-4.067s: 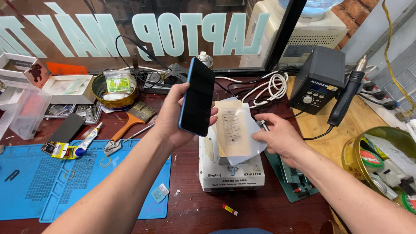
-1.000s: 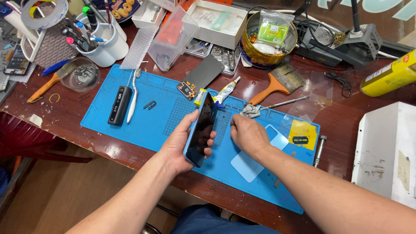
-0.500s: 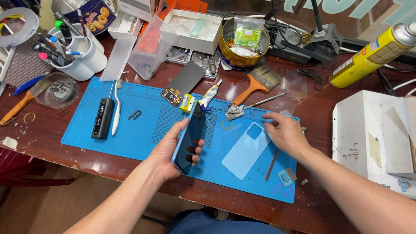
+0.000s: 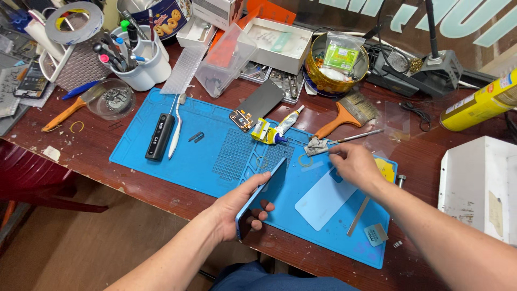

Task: The person disassembles a smartphone, removes internal components, and uses a screwdriver and metal tool to manipulate parts. The person then reassembles the phone and secures the back cover.

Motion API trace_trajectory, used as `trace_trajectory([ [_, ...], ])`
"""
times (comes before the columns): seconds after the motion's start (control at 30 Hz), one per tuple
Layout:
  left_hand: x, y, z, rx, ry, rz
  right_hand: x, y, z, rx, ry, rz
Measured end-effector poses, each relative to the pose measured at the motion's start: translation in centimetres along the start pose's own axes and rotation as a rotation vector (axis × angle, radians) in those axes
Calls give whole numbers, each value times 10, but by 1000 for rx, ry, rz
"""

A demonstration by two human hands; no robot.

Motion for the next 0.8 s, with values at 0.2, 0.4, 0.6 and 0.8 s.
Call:
trace_trajectory([
  [0.2, 8, 16, 0, 221, 199, 31, -54, 12, 43, 684, 220, 383],
  [0.4, 8, 50, -11, 230, 269, 70, -68, -10, 72, 765, 132, 307],
  [0.6, 13, 68, -10, 198, 178, 201, -46, -32, 39, 900, 92, 235],
  [0.8, 13, 78, 8, 63, 141, 191, -36, -67, 0, 912, 281, 10],
])
Point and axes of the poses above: each hand's wrist, its own x-axis towards the middle knuckle, its own y-axis out of the palm, z = x × y, the point moved 2 cm from there along x, towards the middle knuckle, and after that the axes turned 1 degree about -z, right-handed, at the moved point
